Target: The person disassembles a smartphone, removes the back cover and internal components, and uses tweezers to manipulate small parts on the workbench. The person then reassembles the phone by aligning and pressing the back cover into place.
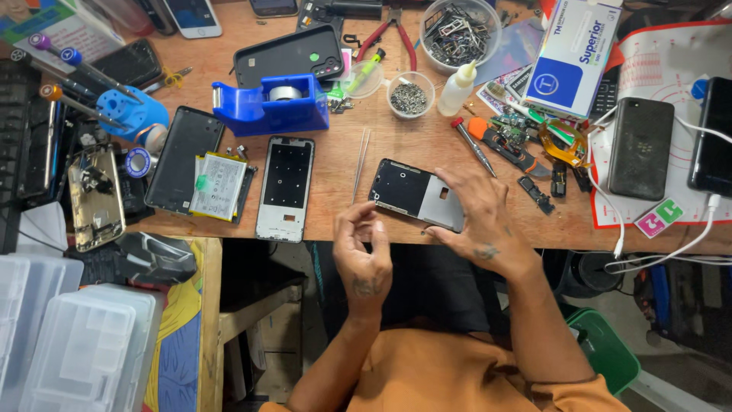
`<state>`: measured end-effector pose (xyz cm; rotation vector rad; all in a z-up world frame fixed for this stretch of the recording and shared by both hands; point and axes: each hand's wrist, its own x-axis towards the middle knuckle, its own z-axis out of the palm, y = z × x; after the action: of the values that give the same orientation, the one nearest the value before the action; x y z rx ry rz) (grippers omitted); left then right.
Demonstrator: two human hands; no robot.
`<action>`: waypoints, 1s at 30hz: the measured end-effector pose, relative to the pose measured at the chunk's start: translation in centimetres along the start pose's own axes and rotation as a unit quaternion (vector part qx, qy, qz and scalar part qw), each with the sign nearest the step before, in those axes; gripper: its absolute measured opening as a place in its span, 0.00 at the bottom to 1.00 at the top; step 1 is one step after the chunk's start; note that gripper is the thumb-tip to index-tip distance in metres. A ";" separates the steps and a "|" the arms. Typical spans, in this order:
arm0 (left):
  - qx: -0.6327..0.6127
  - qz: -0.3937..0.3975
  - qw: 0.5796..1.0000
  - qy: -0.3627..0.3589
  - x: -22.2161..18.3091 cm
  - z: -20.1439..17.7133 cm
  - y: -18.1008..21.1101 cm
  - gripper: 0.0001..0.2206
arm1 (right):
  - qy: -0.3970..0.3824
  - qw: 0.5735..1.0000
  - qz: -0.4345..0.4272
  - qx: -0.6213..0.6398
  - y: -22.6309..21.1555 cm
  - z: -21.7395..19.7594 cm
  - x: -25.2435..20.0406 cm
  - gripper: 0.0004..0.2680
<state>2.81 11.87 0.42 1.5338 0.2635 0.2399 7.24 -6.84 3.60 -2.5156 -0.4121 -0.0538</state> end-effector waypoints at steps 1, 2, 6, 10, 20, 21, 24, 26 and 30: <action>0.026 0.020 0.999 0.017 0.3 -0.3 0.3 0.12 | 0.032 0.999 -0.034 0.002 0.2 -0.5 0.1 0.28; 0.051 0.040 0.997 0.033 0.7 -0.7 0.6 0.12 | 0.064 0.996 -0.067 0.004 0.5 -0.9 0.2 0.26; 0.219 0.122 0.967 0.040 2.6 -2.4 2.4 0.15 | 0.134 0.990 0.037 0.010 1.8 -2.0 0.8 0.14; 0.286 0.190 0.933 -0.112 4.1 -1.8 3.7 0.27 | 0.164 0.982 0.095 0.009 3.3 -2.5 0.8 0.08; 0.446 0.222 0.820 -0.281 5.8 2.7 2.3 0.38 | 0.177 0.978 0.102 0.027 4.3 -4.0 1.0 0.06; 0.452 0.212 0.820 -0.281 5.4 2.9 2.0 0.36 | 0.177 0.982 0.058 0.023 3.7 -3.4 1.5 0.06; 0.417 0.204 0.848 -0.255 4.0 3.1 1.4 0.33 | 0.128 0.989 -0.064 0.037 1.6 -1.0 3.6 0.05; 0.390 0.207 0.863 -0.244 3.3 3.1 1.2 0.33 | 0.037 0.990 -0.109 0.081 0.5 0.4 6.1 0.08; 0.337 0.247 0.881 -0.220 2.5 2.1 1.2 0.32 | -0.061 0.969 -0.237 0.015 -1.6 3.4 12.0 0.09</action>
<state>5.83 10.67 1.63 2.2863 -0.4704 0.1973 17.95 -0.35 3.20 -2.3437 -1.0496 -0.0775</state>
